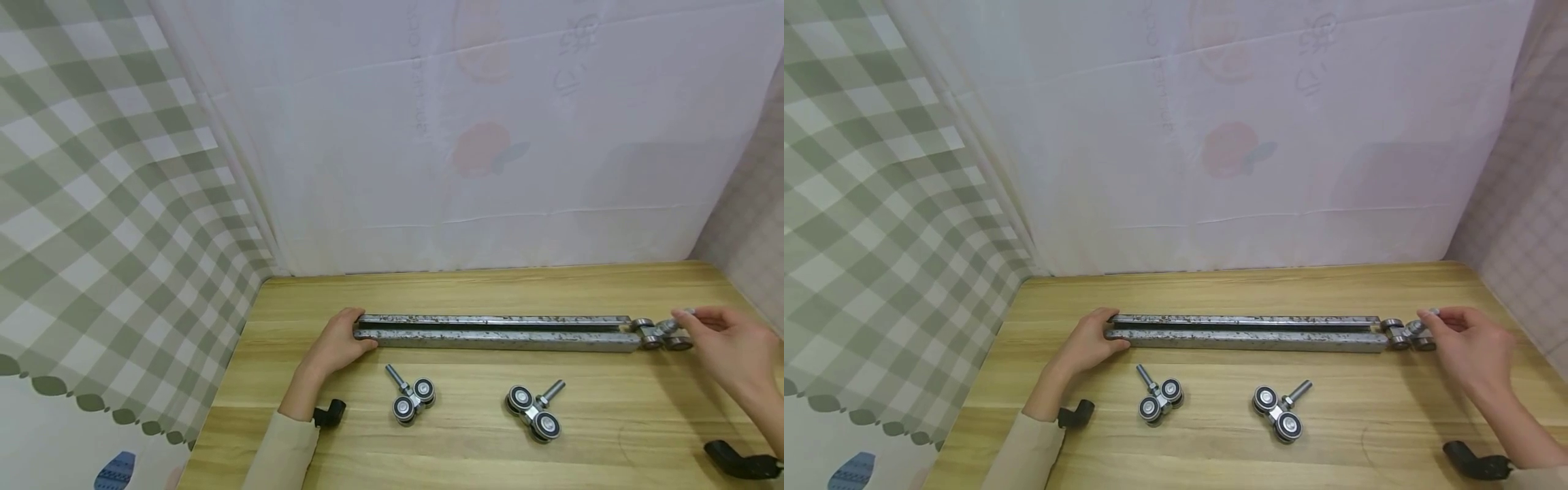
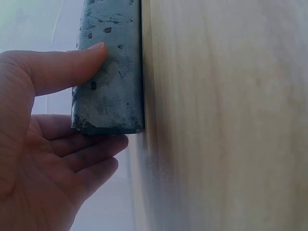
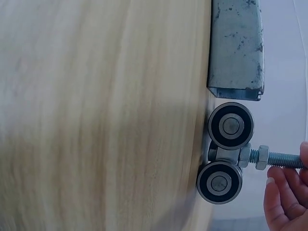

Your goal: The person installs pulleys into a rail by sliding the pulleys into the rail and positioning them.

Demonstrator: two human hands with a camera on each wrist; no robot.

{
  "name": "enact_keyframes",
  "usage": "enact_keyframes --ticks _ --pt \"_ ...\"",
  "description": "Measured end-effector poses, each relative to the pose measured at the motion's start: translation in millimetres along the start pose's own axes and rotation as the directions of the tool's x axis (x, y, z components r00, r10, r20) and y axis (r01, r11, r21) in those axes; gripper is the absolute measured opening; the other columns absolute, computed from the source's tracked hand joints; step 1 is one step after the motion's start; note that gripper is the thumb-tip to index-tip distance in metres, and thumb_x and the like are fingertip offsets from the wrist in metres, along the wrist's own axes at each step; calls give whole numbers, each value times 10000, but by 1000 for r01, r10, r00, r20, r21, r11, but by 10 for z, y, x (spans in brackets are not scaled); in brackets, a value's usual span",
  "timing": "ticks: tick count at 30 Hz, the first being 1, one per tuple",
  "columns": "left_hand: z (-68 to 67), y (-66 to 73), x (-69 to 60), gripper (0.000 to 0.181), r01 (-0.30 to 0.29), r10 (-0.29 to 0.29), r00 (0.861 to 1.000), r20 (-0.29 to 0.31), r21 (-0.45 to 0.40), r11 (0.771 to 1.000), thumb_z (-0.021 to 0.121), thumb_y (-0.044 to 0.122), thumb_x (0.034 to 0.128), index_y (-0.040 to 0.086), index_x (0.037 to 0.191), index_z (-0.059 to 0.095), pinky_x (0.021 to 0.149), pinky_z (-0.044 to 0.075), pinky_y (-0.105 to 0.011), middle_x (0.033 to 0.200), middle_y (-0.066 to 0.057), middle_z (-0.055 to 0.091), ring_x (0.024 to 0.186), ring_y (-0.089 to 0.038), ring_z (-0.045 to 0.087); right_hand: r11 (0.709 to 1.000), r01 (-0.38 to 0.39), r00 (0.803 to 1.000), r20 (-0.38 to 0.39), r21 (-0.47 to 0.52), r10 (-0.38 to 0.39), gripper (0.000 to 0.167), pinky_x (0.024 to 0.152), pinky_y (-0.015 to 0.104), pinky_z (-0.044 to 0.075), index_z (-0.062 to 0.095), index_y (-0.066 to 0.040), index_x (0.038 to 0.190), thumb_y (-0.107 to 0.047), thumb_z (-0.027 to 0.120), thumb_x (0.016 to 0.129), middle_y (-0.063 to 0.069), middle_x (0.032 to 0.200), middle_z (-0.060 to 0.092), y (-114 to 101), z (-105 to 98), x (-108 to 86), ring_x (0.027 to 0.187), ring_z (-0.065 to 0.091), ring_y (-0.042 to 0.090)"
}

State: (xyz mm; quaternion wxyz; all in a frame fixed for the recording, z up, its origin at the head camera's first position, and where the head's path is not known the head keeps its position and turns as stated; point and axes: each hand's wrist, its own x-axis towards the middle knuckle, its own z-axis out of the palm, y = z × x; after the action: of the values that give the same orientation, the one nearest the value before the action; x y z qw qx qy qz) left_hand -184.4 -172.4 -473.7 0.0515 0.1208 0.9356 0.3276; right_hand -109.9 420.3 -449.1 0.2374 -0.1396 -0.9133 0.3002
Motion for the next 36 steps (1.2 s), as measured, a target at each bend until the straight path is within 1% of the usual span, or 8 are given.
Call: enact_keyframes --ticks 8,20,22,25,27,29,32,36 --pt "1 -8 2 719 4 -4 1000 -4 -1 1000 866 262 889 -47 1458 552 1148 445 -523 1465 -207 569 1366 -390 534 1000 3 1000 -10 26 -3 352 501 68 335 676 198 1076 -132 736 969 -553 691 373 -30 15 -11 593 367 -278" --pt "-4 -2 -15 714 6 -6 1000 -2 -8 1000 860 255 894 -44 1462 548 1136 454 -529 1462 -196 570 1359 -386 537 999 -17 999 33 41 16 416 495 84 370 667 198 1113 -193 734 987 -536 698 386 -75 40 -39 608 391 -260" --pt "2 -4 -13 716 7 -7 1000 -2 -8 1000 859 258 896 -44 1464 546 1137 454 -530 1466 -198 567 1362 -387 535 999 -30 999 45 31 29 435 496 97 372 668 194 1122 -216 733 991 -509 696 398 -82 49 -42 603 398 -250" --pt "4 -2 -11 723 9 -9 1000 -2 -10 1000 860 262 896 -46 1469 543 1143 448 -529 1472 -202 564 1369 -390 529 999 -45 997 62 13 44 455 496 114 377 664 192 1131 -238 728 998 -388 685 504 -88 54 -43 592 407 -230" --pt "6 -5 -8 728 7 -7 1000 -3 -12 1000 862 262 893 -48 1469 543 1145 446 -529 1472 -205 563 1370 -392 528 999 -48 997 67 11 47 461 498 112 380 664 193 1130 -244 729 999 -375 689 506 -96 64 -47 586 414 -224" --pt "5 -10 -5 730 7 -7 1000 -4 -16 1000 868 258 887 -51 1465 545 1148 445 -526 1468 -207 566 1368 -392 530 999 -41 997 62 21 39 455 497 104 381 666 196 1121 -235 734 994 -400 679 505 -108 71 -50 584 416 -228" --pt "4 -22 -1 733 7 -7 1000 -8 -22 1000 878 253 877 -52 1459 551 1147 447 -521 1459 -207 573 1362 -389 536 999 -28 998 52 40 26 440 495 94 385 675 191 1108 -227 740 988 -512 689 410 -134 87 -65 588 423 -240" --pt "6 -46 0 740 9 -9 1000 -12 -30 1000 887 250 868 -51 1456 554 1143 451 -522 1454 -207 578 1357 -388 542 998 -18 998 57 65 14 430 476 104 405 674 193 1098 -217 739 988 -508 699 422 -162 105 -79 590 441 -227"
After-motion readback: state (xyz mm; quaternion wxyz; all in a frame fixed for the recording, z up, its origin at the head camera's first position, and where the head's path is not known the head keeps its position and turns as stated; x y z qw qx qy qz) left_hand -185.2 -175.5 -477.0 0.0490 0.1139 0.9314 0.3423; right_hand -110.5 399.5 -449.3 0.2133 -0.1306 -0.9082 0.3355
